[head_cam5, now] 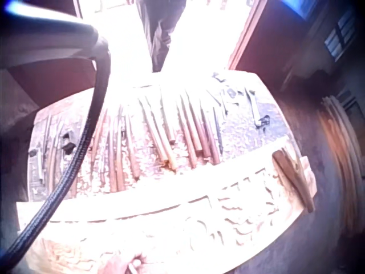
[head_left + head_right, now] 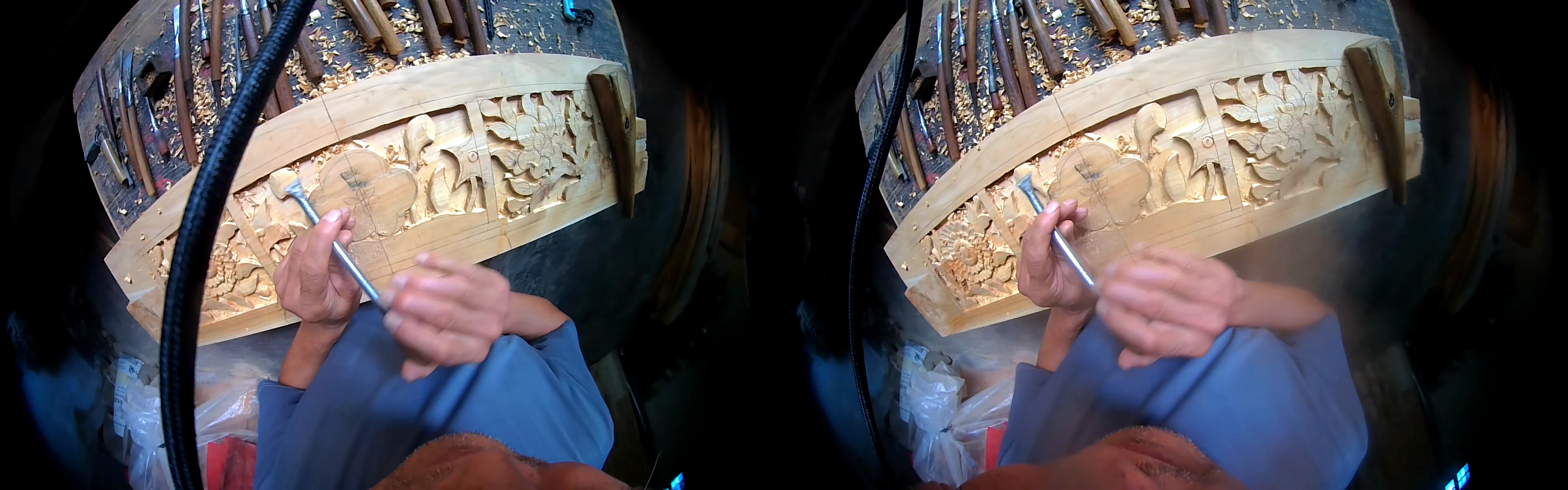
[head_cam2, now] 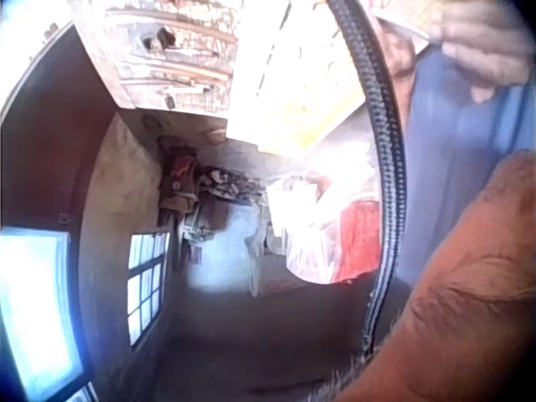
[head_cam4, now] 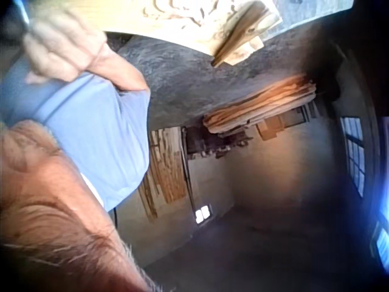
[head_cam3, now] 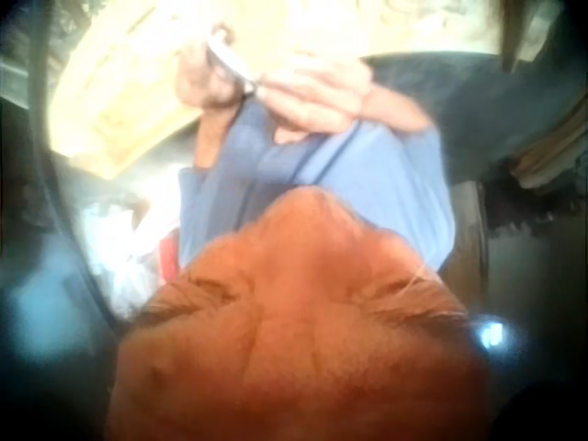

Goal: The person carves a floral design into a wooden panel using various chisels and a mallet. They switch between different tools to refine the details of the carving, removing wood shavings as they work.

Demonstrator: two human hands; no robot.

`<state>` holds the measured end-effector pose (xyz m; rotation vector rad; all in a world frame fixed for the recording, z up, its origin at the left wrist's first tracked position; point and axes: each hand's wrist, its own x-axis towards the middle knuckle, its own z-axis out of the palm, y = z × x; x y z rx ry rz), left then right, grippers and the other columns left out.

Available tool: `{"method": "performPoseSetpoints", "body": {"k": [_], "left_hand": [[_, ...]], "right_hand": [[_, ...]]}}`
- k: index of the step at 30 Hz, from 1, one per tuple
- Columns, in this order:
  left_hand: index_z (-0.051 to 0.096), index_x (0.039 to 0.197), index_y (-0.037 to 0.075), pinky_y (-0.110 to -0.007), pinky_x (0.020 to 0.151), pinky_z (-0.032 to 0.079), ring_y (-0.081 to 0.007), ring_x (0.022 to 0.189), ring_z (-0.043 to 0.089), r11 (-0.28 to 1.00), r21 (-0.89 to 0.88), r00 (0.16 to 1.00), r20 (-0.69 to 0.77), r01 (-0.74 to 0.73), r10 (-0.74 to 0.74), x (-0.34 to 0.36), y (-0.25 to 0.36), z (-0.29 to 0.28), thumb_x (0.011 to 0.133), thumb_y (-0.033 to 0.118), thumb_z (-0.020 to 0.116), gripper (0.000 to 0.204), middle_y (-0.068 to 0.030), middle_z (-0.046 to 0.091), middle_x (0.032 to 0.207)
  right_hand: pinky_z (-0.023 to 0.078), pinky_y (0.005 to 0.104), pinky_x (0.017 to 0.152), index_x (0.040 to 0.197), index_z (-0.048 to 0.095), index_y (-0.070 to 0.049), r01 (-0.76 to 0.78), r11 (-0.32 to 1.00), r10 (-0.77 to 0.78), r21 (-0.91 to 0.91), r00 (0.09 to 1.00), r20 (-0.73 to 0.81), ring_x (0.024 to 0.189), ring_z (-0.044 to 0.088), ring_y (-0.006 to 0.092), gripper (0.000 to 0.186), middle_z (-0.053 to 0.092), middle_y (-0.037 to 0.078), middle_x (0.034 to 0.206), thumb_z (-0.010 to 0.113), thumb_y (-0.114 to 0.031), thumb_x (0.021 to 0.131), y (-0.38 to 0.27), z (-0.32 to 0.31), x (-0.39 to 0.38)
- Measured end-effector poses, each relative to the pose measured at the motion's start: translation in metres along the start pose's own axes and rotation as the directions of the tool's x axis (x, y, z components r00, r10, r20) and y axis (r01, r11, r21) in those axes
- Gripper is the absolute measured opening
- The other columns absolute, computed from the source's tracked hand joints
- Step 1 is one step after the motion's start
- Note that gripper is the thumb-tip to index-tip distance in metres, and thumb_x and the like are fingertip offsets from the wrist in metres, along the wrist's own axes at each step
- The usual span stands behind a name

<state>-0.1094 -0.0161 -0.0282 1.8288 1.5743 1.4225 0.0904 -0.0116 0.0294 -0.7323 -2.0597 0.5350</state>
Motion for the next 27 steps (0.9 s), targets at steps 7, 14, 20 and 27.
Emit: {"method": "performPoseSetpoints", "body": {"k": [7,14,20,27], "left_hand": [[0.077,0.125,-0.001,-0.035,0.061,0.056,-0.0239,0.07,0.073,0.972,0.158,0.984,0.049,-0.177,0.171,0.011,0.005,0.002,0.089,-0.009,0.079,0.036,-0.0097,0.079,0.09],[0.079,0.126,0.006,-0.035,0.059,0.055,-0.025,0.072,0.075,0.982,0.127,0.988,0.075,-0.141,0.133,0.016,0.02,0.01,0.085,-0.004,0.083,0.042,-0.0126,0.08,0.096],[0.082,0.114,0.007,-0.037,0.063,0.059,-0.0257,0.074,0.078,0.91,0.328,0.967,0.074,-0.254,0.243,0.032,0.013,-0.029,0.087,0.001,0.083,0.027,-0.0116,0.081,0.095],[0.085,0.104,0.008,-0.034,0.064,0.06,-0.0237,0.075,0.081,0.816,0.576,0.994,-0.108,0.04,0.027,0.089,-0.029,-0.086,0.096,0.013,0.082,0.011,-0.0108,0.084,0.094]], "right_hand": [[0.048,0.0396,0.054,0.104,0.077,-0.009,-0.464,0.877,0.474,-0.128,0.878,0.068,0.057,0.062,0.026,0.031,0.066,0.005,0.069,0.091,-0.018,0.078,0.013,-0.008,-0.024],[0.051,0.0451,0.063,0.095,0.073,-0.009,-0.534,0.669,0.514,-0.516,0.835,-0.198,0.067,0.066,0.031,0.016,0.068,0.009,0.076,0.084,-0.012,0.084,0.021,-0.023,-0.05],[0.059,0.0446,0.094,0.109,0.075,-0.002,-0.579,0.447,0.317,-0.682,0.815,-0.485,0.104,0.077,0.0365,0.016,0.079,0.016,0.114,0.078,-0.007,0.094,0.067,-0.069,-0.069],[0.056,0.0458,0.105,0.118,0.077,-0.005,-0.632,0.463,0.38,-0.622,0.775,-0.505,0.123,0.072,0.0361,0.03,0.078,0.016,0.126,0.082,-0.009,0.089,0.082,-0.075,-0.091]]}}
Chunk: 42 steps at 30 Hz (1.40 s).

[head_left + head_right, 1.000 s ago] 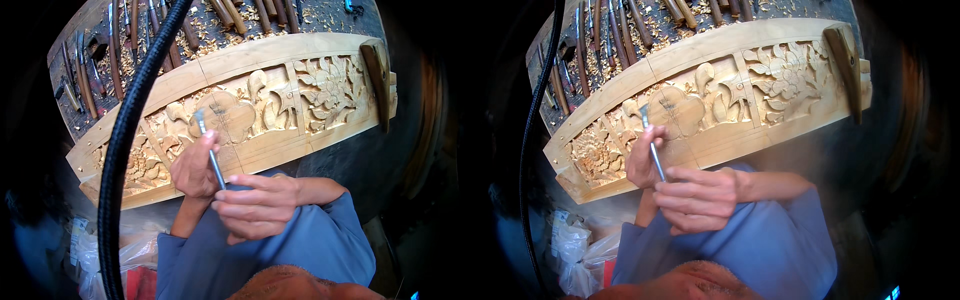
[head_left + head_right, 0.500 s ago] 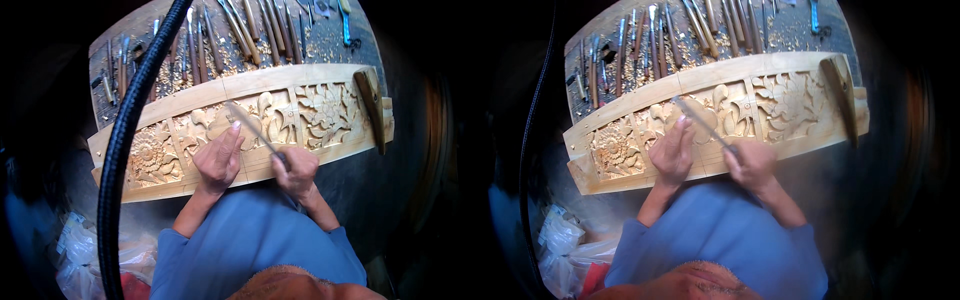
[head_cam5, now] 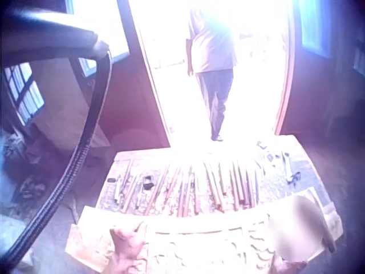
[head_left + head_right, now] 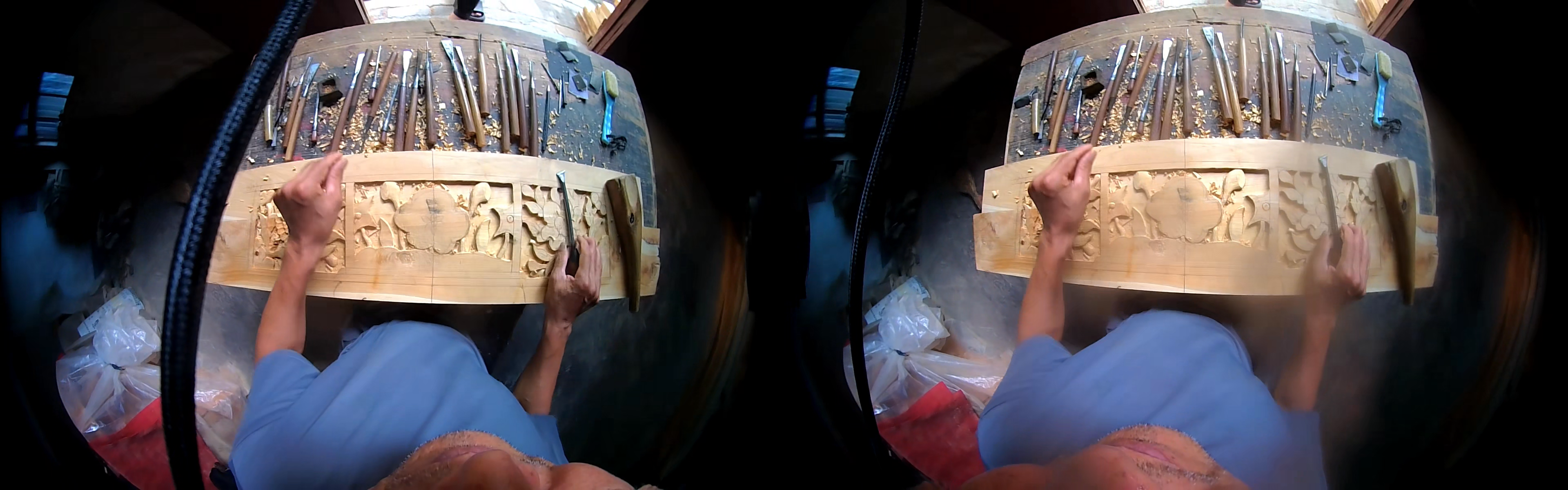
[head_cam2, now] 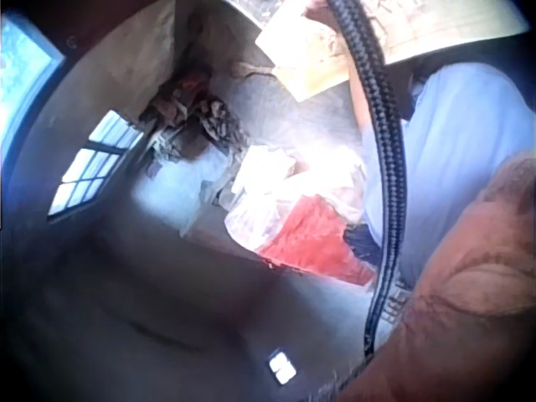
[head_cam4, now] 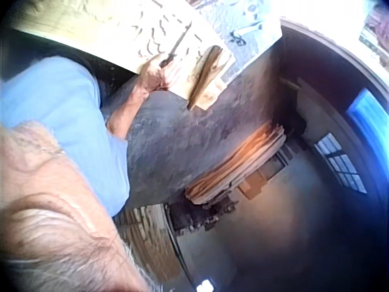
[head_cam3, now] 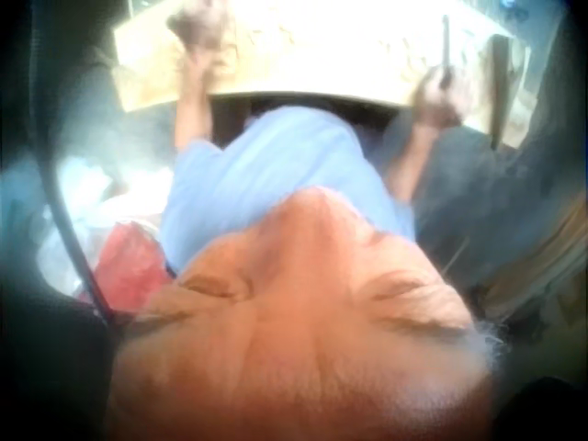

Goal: The person carves a floral design into a wooden panel using various chisels and a mallet. They switch between different tools to refine the details of the carving, removing wood shavings as they work.

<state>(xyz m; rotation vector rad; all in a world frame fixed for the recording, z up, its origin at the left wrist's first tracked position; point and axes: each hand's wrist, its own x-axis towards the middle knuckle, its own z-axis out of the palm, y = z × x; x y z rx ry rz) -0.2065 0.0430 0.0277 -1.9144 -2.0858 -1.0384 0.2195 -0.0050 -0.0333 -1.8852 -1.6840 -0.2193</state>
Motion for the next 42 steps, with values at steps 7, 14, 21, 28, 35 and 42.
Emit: {"method": "performPoseSetpoints", "body": {"k": [7,14,21,28,35,42], "left_hand": [[0.087,0.107,0.017,-0.039,0.073,0.06,-0.0289,0.079,0.079,0.985,0.157,0.993,0.079,0.074,-0.088,0.046,-0.036,0.032,0.093,0.027,0.082,0.018,-0.0119,0.081,0.091],[0.085,0.103,0.017,-0.041,0.07,0.061,-0.0311,0.076,0.079,0.985,0.162,0.978,0.186,0.059,-0.089,0.057,-0.037,0.06,0.093,0.029,0.082,0.016,-0.0106,0.082,0.089],[0.081,0.091,0.015,-0.043,0.067,0.061,-0.0312,0.071,0.077,0.989,0.058,0.964,0.241,-0.132,0.115,0.05,0.001,0.1,0.095,0.028,0.08,0.014,-0.0104,0.078,0.08],[0.083,0.091,0.011,-0.047,0.067,0.06,-0.0336,0.073,0.078,0.981,0.172,0.906,0.423,-0.087,0.006,0.078,0.028,0.132,0.089,0.039,0.083,0.028,-0.0158,0.076,0.074],[0.075,0.076,0.012,-0.042,0.056,0.055,-0.0243,0.063,0.073,0.997,0.069,0.894,0.449,-0.043,0.007,0.081,0.024,0.151,0.097,0.032,0.08,0.029,-0.0107,0.075,0.072],[0.053,0.07,0.008,-0.033,0.049,0.06,-0.0208,0.055,0.064,0.764,-0.15,0.761,0.094,-0.627,0.642,0.112,0.061,0.212,0.095,-0.004,0.055,0.028,-0.011,0.057,0.062]], "right_hand": [[0.058,0.0439,0.101,0.128,0.075,-0.003,0.012,1.0,-0.016,-0.019,0.982,-0.189,0.119,0.074,0.0376,0.029,0.076,0.017,0.131,0.075,-0.019,0.104,0.022,-0.017,0.008],[0.056,0.048,0.097,0.134,0.072,-0.013,-0.146,0.934,0.068,-0.327,0.969,-0.237,0.12,0.07,0.0393,0.033,0.075,0.015,0.13,0.074,-0.024,0.103,0.123,-0.047,0.046],[0.055,0.0501,0.095,0.137,0.07,-0.01,-0.238,0.961,0.26,-0.141,0.951,0.169,0.114,0.071,0.0439,0.044,0.077,0.02,0.121,0.07,-0.039,0.104,0.141,-0.038,0.071],[0.054,0.0529,0.093,0.131,0.072,-0.013,-0.236,0.951,0.262,-0.2,0.958,0.114,0.111,0.07,0.044,0.046,0.077,0.019,0.114,0.081,-0.04,0.094,0.127,-0.024,0.065],[0.056,0.0373,0.078,0.13,0.072,-0.007,-0.539,0.81,0.537,0.23,0.84,0.077,0.09,0.074,0.0253,0.043,0.079,0.012,0.11,0.079,-0.038,0.1,0.134,-0.041,0.056],[0.043,0.0242,0.055,0.143,0.05,-0.006,-0.452,-0.118,0.417,0.884,0.786,0.457,0.062,0.052,0.0104,0.061,0.064,0.007,0.096,0.07,-0.051,0.106,0.066,-0.081,0.006]]}}
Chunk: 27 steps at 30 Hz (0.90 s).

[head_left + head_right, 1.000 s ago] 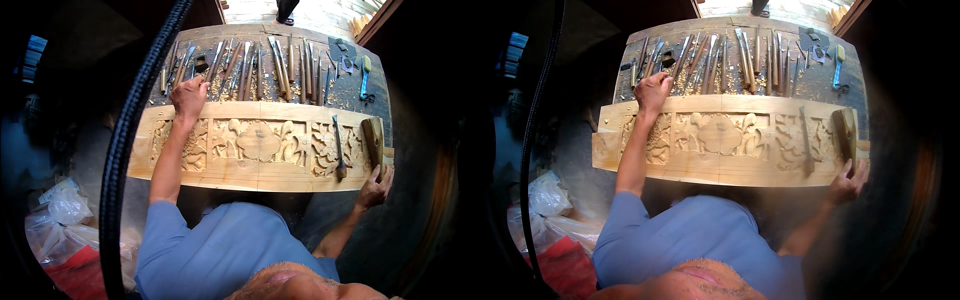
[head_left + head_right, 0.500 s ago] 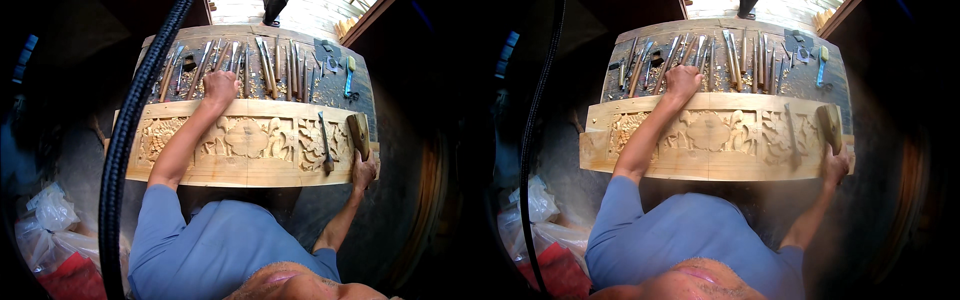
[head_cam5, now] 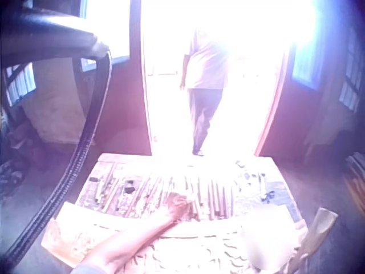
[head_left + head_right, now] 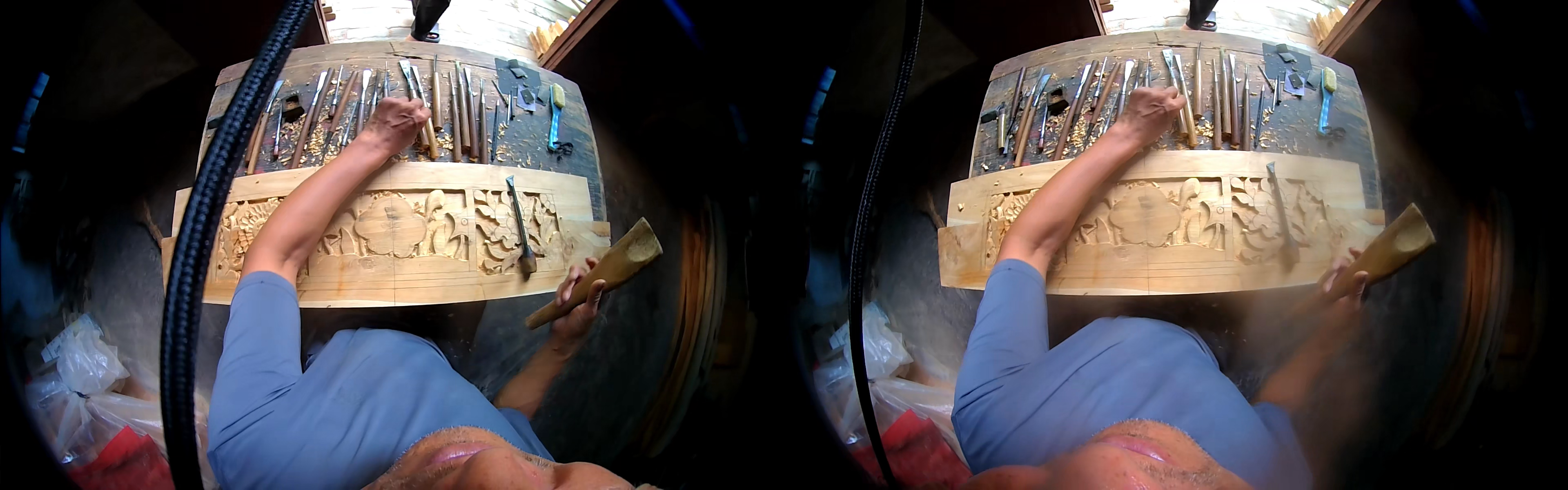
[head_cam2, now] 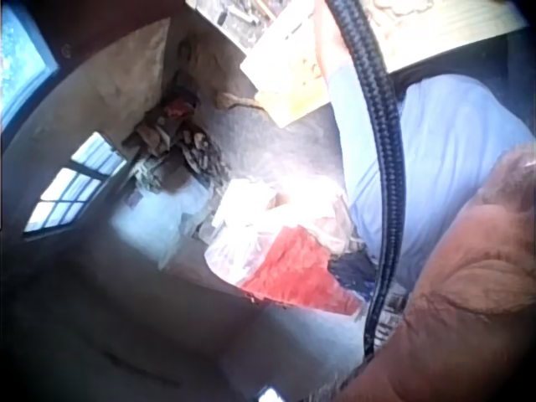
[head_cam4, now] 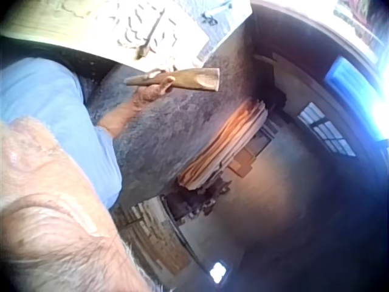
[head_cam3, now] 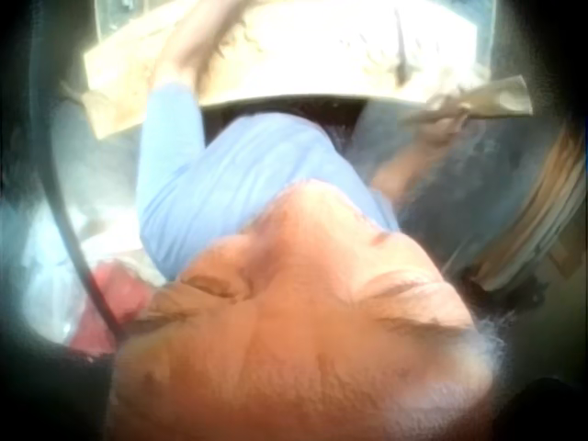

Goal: The person carves a floral design into a wooden panel using various chisels and a mallet. They switch between different tools to refine the details of the carving, removing wood shavings as they work.

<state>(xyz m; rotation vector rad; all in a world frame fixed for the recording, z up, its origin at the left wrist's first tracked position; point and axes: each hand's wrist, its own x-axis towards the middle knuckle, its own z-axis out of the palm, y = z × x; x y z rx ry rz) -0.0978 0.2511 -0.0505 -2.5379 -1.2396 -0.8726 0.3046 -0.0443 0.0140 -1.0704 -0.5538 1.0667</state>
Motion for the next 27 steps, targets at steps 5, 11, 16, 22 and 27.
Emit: {"method": "performPoseSetpoints", "body": {"k": [5,11,16,22,27], "left_hand": [[0.068,0.087,0.011,-0.032,0.07,0.06,-0.0124,0.079,0.069,0.851,0.37,0.909,0.328,-0.373,0.256,0.024,-0.002,0.009,0.1,0.012,0.069,0.013,-0.0036,0.066,0.085],[0.07,0.105,0.013,-0.029,0.079,0.06,-0.0124,0.092,0.07,0.824,0.324,0.703,0.7,-0.464,0.12,0.058,-0.005,0.011,0.103,0.01,0.066,0.006,0.0014,0.065,0.101],[0.07,0.105,0.011,-0.024,0.072,0.06,-0.0112,0.086,0.068,0.68,0.396,0.776,0.449,-0.617,0.442,0.054,-0.022,0.011,0.103,0.014,0.067,0.004,0.0015,0.062,0.098],[0.073,0.116,0.011,-0.031,0.056,0.059,-0.0182,0.073,0.075,0.99,0.128,0.916,-0.401,0.05,0.005,0.036,-0.045,-0.064,0.099,0.008,0.073,0.017,-0.0033,0.078,0.109],[0.072,0.113,0.005,-0.032,0.072,0.062,-0.0216,0.08,0.079,0.856,0.05,0.671,-0.645,0.515,-0.366,-0.04,-0.099,-0.153,0.106,0.017,0.073,0.014,-0.0111,0.082,0.094]], "right_hand": [[0.045,0.0239,0.05,0.137,0.047,-0.006,0.012,0.998,-0.021,0.063,0.99,0.139,0.057,0.048,0.0104,0.054,0.056,0.005,0.086,0.067,-0.048,0.108,0.016,0.007,-0.035],[0.045,0.0244,0.048,0.13,0.051,-0.007,-0.092,0.986,0.09,0.137,0.996,0.02,0.057,0.048,0.0106,0.041,0.053,0.004,0.082,0.064,-0.042,0.112,0.021,-0.005,-0.05],[0.042,0.0228,0.046,0.119,0.055,-0.008,-0.124,0.943,0.128,0.309,0.992,0.008,0.056,0.046,0.0092,0.032,0.049,0.001,0.077,0.062,-0.038,0.114,0.026,-0.008,-0.051],[0.043,0.0222,0.046,0.119,0.054,-0.006,-0.138,0.931,0.117,0.338,0.99,0.082,0.056,0.046,0.0093,0.033,0.049,0.002,0.077,0.061,-0.037,0.114,0.026,-0.008,-0.058],[0.047,0.0261,0.052,0.125,0.054,-0.006,-0.182,0.943,0.172,0.278,0.983,0.059,0.06,0.051,0.0122,0.035,0.053,0.004,0.081,0.066,-0.036,0.111,0.031,0.005,-0.064]]}}
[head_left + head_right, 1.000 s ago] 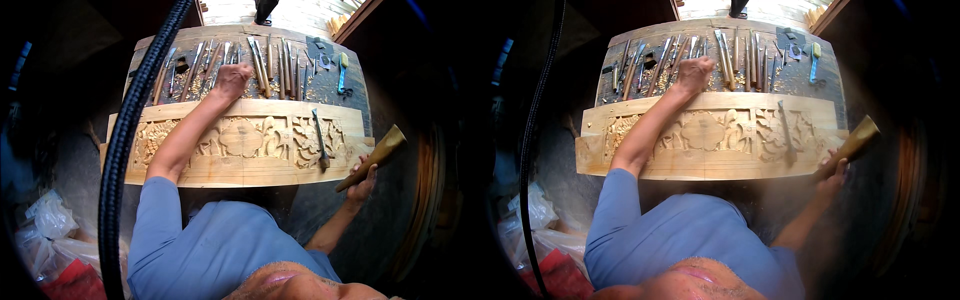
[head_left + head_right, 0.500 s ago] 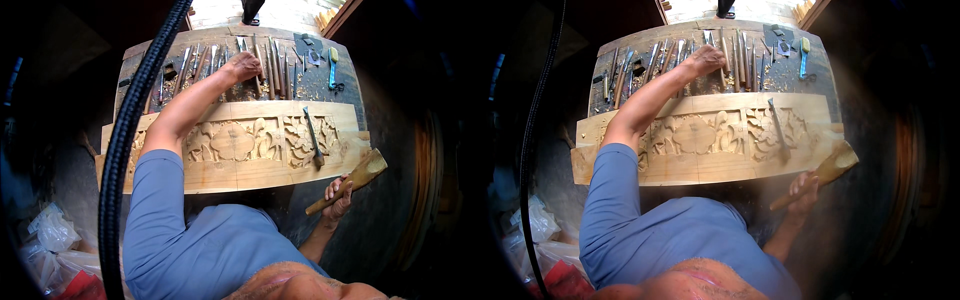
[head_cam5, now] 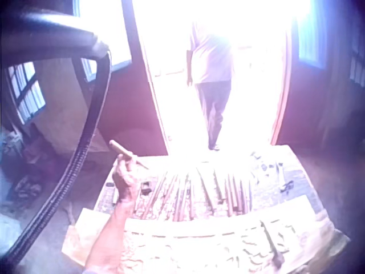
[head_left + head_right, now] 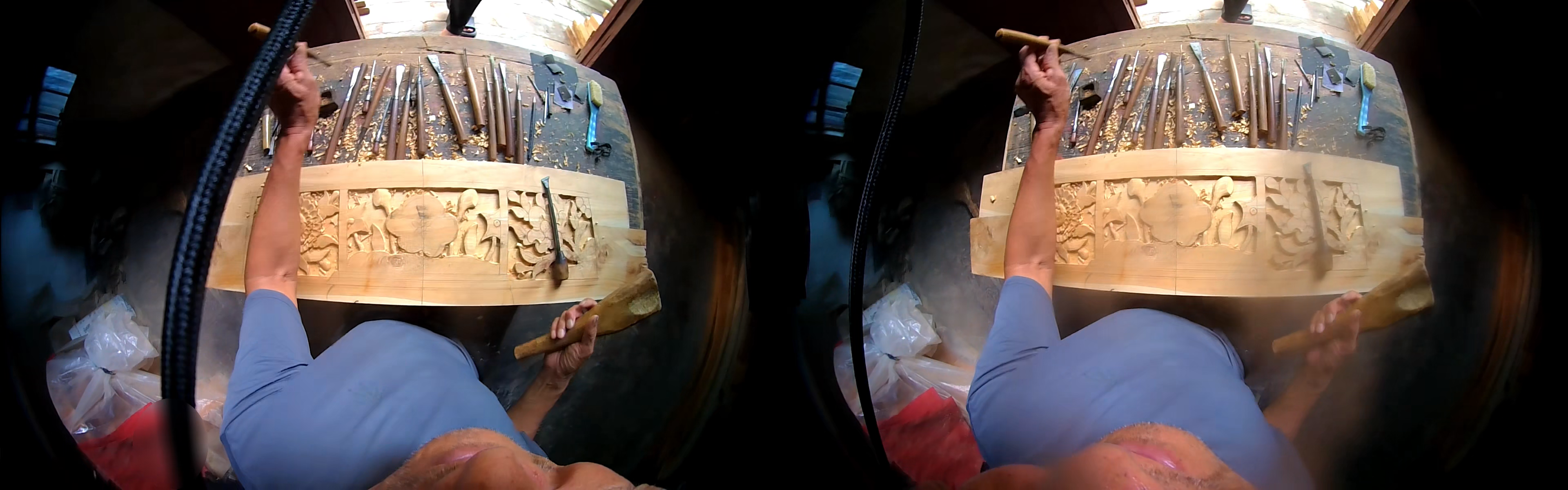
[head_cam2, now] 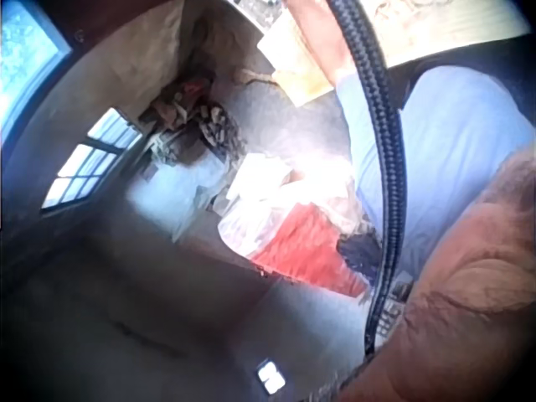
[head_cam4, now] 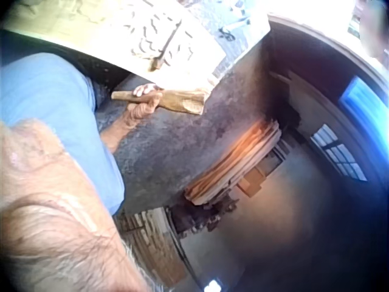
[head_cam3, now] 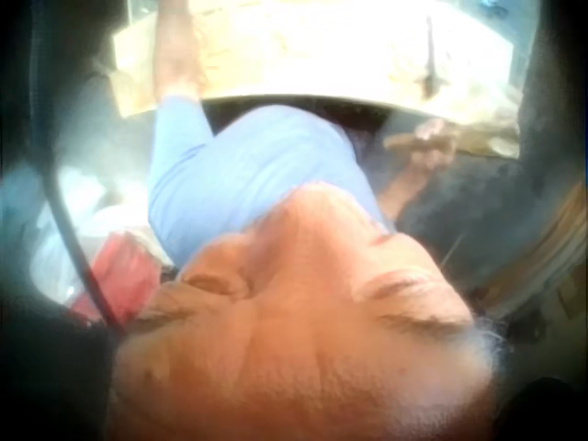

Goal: The person carves a floral design into a wooden panel using various chisels and a mallet. They switch between different tools to refine the details of the carving, removing wood shavings as they work.

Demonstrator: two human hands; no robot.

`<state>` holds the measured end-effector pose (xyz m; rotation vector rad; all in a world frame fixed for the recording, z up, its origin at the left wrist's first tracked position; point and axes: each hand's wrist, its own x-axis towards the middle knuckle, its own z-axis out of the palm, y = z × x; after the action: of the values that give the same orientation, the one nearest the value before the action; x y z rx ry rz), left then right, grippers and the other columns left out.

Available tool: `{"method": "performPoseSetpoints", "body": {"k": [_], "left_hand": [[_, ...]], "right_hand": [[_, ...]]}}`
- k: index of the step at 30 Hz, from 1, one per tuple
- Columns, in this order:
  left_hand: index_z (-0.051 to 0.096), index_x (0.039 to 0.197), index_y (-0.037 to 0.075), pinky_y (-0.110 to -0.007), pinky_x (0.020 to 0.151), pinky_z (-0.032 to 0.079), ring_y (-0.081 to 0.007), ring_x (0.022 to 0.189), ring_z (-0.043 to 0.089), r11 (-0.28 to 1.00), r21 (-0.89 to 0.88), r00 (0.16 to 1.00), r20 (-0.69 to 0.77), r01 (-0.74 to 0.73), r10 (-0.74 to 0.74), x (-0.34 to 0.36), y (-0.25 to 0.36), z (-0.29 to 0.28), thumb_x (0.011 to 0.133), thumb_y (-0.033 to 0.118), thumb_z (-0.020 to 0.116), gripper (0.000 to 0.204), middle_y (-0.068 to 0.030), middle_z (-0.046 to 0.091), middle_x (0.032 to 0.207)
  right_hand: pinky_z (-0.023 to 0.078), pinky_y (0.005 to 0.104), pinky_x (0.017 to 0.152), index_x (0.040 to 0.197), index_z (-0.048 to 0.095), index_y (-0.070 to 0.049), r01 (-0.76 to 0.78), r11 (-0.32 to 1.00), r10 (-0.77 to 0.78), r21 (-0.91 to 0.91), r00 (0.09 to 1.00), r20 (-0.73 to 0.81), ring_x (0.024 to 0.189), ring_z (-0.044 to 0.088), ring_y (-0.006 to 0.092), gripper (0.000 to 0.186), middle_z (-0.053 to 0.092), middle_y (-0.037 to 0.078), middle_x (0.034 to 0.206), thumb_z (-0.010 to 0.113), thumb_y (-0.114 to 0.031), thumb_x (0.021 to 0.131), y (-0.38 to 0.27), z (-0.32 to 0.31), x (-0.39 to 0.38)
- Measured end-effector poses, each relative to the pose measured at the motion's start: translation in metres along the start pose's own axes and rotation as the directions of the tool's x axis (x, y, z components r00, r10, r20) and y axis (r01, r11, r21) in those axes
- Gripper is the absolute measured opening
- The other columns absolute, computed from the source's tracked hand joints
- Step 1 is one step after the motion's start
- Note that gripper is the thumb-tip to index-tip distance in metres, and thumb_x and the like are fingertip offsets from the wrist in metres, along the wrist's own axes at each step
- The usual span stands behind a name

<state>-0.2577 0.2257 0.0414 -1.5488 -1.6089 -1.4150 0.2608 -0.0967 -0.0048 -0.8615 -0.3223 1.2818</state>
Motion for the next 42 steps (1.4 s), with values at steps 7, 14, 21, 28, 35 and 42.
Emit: {"method": "performPoseSetpoints", "body": {"k": [7,14,21,28,35,42], "left_hand": [[0.069,0.117,0.008,-0.047,0.074,0.06,-0.0402,0.088,0.078,0.981,0.189,1.0,-0.01,0.03,-0.028,-0.03,-0.052,0.006,0.106,0.032,0.072,0.027,-0.0163,0.081,0.099],[0.067,0.116,0.01,-0.052,0.074,0.058,-0.0437,0.089,0.077,0.972,0.233,0.994,0.106,0.009,-0.034,-0.042,-0.057,0.013,0.107,0.032,0.069,0.024,-0.0169,0.08,0.1],[0.073,0.109,0.006,-0.046,0.081,0.058,-0.0347,0.089,0.077,0.936,0.103,0.914,0.2,0.337,-0.352,-0.05,-0.082,0.031,0.099,0.031,0.076,0.027,-0.0135,0.08,0.096],[0.079,0.111,0.001,-0.031,0.084,0.06,-0.0169,0.094,0.079,0.843,-0.198,0.834,0.373,0.5,-0.407,-0.055,-0.045,0.015,0.102,0.022,0.076,0.023,-0.008,0.082,0.102],[0.063,0.12,0.001,-0.034,0.089,0.068,-0.0213,0.098,0.078,0.43,-0.646,0.747,0.656,0.631,-0.11,-0.131,0.144,-0.063,0.113,0.015,0.061,0.017,-0.0121,0.077,0.103],[0.063,0.128,-0.002,-0.032,0.088,0.066,-0.0162,0.098,0.076,0.357,-0.54,0.589,0.807,0.762,-0.036,-0.174,0.19,-0.065,0.109,0.009,0.066,0.021,-0.0096,0.078,0.103]], "right_hand": [[0.048,0.0274,0.056,0.128,0.054,-0.004,-0.035,0.996,0.041,-0.088,0.997,0.064,0.061,0.052,0.0134,0.038,0.054,0.005,0.08,0.063,-0.037,0.112,0.007,0.014,0.008],[0.048,0.0275,0.056,0.128,0.054,-0.003,-0.045,0.995,0.051,-0.086,0.996,0.072,0.059,0.053,0.0141,0.038,0.055,0.005,0.08,0.06,-0.038,0.113,0.01,0.023,0.0],[0.046,0.0275,0.054,0.124,0.054,-0.003,-0.1,0.993,0.092,-0.064,0.99,-0.11,0.057,0.05,0.0136,0.038,0.052,0.004,0.076,0.062,-0.037,0.111,0.008,0.034,-0.004],[0.045,0.0274,0.052,0.122,0.052,-0.001,-0.069,0.99,0.067,-0.123,0.998,-0.017,0.055,0.048,0.0133,0.041,0.05,0.004,0.074,0.063,-0.038,0.11,0.009,0.039,0.001],[0.045,0.0268,0.05,0.123,0.051,0.0,-0.061,0.982,0.074,-0.178,0.995,0.067,0.055,0.049,0.0131,0.043,0.05,0.004,0.075,0.063,-0.039,0.109,0.016,0.05,0.005],[0.047,0.0272,0.051,0.124,0.05,0.0,-0.047,0.975,0.084,-0.218,0.983,0.163,0.054,0.051,0.0133,0.046,0.052,0.005,0.075,0.064,-0.041,0.108,0.02,0.058,0.012]]}}
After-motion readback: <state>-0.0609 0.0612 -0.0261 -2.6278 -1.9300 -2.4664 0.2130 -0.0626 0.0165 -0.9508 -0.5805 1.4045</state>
